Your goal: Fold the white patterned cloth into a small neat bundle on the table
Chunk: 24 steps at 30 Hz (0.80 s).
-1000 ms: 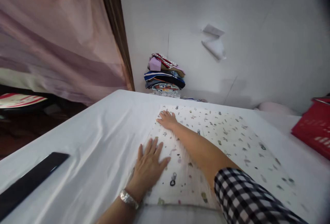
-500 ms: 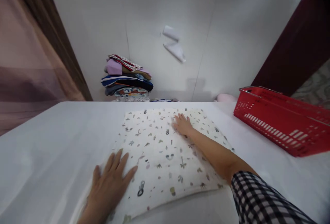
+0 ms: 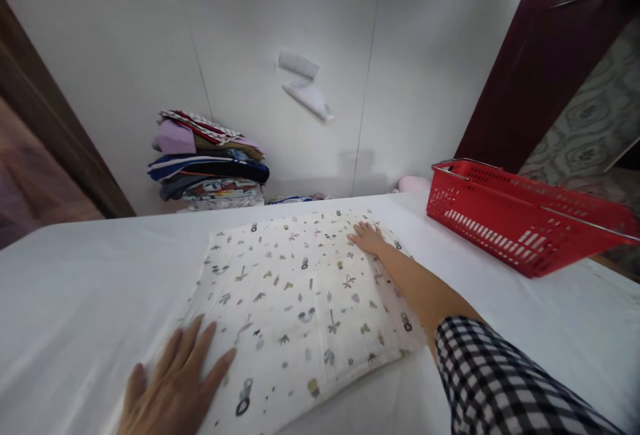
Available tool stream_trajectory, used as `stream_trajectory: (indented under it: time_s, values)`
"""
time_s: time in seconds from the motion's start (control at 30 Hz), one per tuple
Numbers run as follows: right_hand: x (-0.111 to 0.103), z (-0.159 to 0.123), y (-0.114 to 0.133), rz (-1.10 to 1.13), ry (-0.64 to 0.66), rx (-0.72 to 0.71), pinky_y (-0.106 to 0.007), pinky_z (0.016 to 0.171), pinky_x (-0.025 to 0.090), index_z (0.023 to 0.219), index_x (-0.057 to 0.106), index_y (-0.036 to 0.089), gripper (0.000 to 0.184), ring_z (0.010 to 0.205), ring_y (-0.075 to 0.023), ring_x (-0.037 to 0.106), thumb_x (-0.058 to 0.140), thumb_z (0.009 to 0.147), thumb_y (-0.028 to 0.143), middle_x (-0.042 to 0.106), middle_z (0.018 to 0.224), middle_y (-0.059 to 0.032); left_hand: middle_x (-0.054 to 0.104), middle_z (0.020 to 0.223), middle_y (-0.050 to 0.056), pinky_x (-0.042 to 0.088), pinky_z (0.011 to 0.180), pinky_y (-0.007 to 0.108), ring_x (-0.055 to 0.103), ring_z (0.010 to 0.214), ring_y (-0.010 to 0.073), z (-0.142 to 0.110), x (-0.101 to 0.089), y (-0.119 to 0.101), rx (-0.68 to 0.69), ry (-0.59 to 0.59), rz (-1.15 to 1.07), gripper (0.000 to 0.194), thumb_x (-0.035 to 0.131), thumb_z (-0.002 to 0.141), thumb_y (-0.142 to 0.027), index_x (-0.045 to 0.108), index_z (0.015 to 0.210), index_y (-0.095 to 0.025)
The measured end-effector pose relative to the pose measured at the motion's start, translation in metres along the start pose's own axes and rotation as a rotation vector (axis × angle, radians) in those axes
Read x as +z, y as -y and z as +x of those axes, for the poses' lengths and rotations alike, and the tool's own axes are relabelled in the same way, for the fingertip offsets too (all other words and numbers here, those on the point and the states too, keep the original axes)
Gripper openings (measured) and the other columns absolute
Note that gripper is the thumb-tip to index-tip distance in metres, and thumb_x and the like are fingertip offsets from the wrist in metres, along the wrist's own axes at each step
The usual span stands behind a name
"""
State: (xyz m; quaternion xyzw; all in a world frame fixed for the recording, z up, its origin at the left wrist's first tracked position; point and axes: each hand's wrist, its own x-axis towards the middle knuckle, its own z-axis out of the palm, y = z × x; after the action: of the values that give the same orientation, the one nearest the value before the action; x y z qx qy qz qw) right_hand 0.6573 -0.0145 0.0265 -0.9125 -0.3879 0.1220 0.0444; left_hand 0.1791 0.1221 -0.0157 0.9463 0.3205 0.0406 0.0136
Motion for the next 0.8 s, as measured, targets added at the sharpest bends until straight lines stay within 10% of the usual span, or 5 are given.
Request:
stream_trajectory:
  time_s: [0.47, 0.63, 0.8]
  values:
    - [0.007, -0.152, -0.111, 0.232, -0.24, 0.21, -0.04, 0.115, 0.02, 0.148, 0.034, 0.018, 0.057, 0.144, -0.0213, 0.02, 0.037, 0.095, 0.041, 0.025, 0.156, -0.0082, 0.026, 0.155, 0.013, 0.021, 0.107, 0.067, 0.018, 0.143, 0.0366, 0.014, -0.024, -0.024, -0.125, -0.015, -0.037, 0.07, 0.025, 0.088, -0.057, 0.037, 0.145, -0.018]
    - [0.018, -0.221, -0.142, 0.374, -0.303, 0.377, -0.03, 0.085, 0.05, 0.126, 0.059, 0.018, 0.042, 0.107, -0.0216, 0.062, 0.045, 0.091, 0.036, 0.066, 0.118, -0.0087, 0.032, 0.153, 0.011, 0.024, 0.104, 0.067, 0.025, 0.14, 0.0378, 0.015, -0.03, -0.028, -0.112, -0.058, -0.077, 0.068, 0.025, 0.089, -0.062, 0.042, 0.14, -0.022]
    - [0.023, -0.253, -0.143, 0.519, -0.206, 0.427, -0.019, 0.053, 0.046, 0.086, 0.069, 0.017, 0.024, 0.058, -0.0129, 0.062, 0.052, 0.087, 0.033, 0.068, 0.066, -0.0012, 0.043, 0.147, 0.006, 0.03, 0.102, 0.064, 0.031, 0.137, 0.0344, 0.02, -0.03, -0.021, -0.06, -0.083, -0.053, 0.07, 0.006, 0.093, -0.058, 0.044, 0.137, -0.022]
